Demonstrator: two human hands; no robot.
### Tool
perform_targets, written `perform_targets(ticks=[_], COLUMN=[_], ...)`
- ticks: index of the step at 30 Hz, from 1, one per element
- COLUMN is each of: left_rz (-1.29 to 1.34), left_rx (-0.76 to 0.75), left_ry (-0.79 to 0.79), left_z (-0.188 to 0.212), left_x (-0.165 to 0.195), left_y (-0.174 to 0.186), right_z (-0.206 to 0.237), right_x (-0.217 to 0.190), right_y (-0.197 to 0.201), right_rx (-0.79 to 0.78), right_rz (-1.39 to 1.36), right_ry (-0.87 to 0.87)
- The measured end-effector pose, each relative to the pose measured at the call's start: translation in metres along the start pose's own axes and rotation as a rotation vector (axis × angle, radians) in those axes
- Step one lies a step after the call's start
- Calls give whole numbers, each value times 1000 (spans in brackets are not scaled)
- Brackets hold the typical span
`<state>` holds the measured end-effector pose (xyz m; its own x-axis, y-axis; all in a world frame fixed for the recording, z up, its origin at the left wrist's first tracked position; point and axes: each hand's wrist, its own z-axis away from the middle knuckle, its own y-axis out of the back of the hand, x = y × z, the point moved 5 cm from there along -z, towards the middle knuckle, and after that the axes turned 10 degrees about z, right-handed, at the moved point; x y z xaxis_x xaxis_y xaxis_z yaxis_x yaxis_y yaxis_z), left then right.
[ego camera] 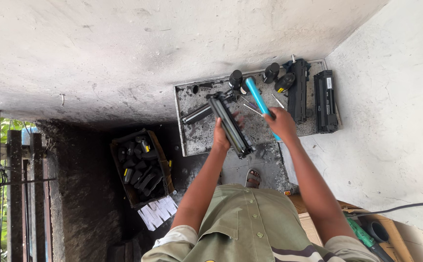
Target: The person stands at a workbench and unscrews a toner cartridge with a screwdriver, separates its halves, and pulls out the blue drum roller. They then use a green electric air blower to blow toner dust out of the cartridge parts over a bin, and continue handling the drum and cartridge components on the bench.
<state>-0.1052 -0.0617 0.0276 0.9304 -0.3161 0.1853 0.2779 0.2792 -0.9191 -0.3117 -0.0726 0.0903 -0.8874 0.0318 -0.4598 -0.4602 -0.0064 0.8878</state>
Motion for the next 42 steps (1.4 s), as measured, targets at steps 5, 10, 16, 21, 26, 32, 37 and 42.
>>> perform_targets(ticks=[5, 10, 16, 21, 26, 32, 37, 42], left_rz=[-8, 77, 85, 128, 219, 293, 320, 368], left_rx=[80, 121, 166, 110, 182, 213, 322, 221], left_ry=[-157, -216, -174, -159, -173, -261, -239, -238], left_z=[9, 13, 13, 10, 2, 2, 9, 10], left_x=[39, 57, 56, 45, 28, 5, -9, -15], left_y=[43, 58, 47, 41, 45, 45, 50, 44], right_z=[23, 21, -14, -22, -2, 51, 63, 71], right_x=[9, -22, -40, -53, -79, -117, -120, -113], right_y=[-36, -74, -71, -52, -46, -80, -91, -86], right_rx=[-89, -83, 11, 212, 269, 70, 89, 183], right_rz=[348, 378, 520, 462, 106, 119, 185, 52], right_ry=[185, 338, 239, 294, 278, 461, 495, 484])
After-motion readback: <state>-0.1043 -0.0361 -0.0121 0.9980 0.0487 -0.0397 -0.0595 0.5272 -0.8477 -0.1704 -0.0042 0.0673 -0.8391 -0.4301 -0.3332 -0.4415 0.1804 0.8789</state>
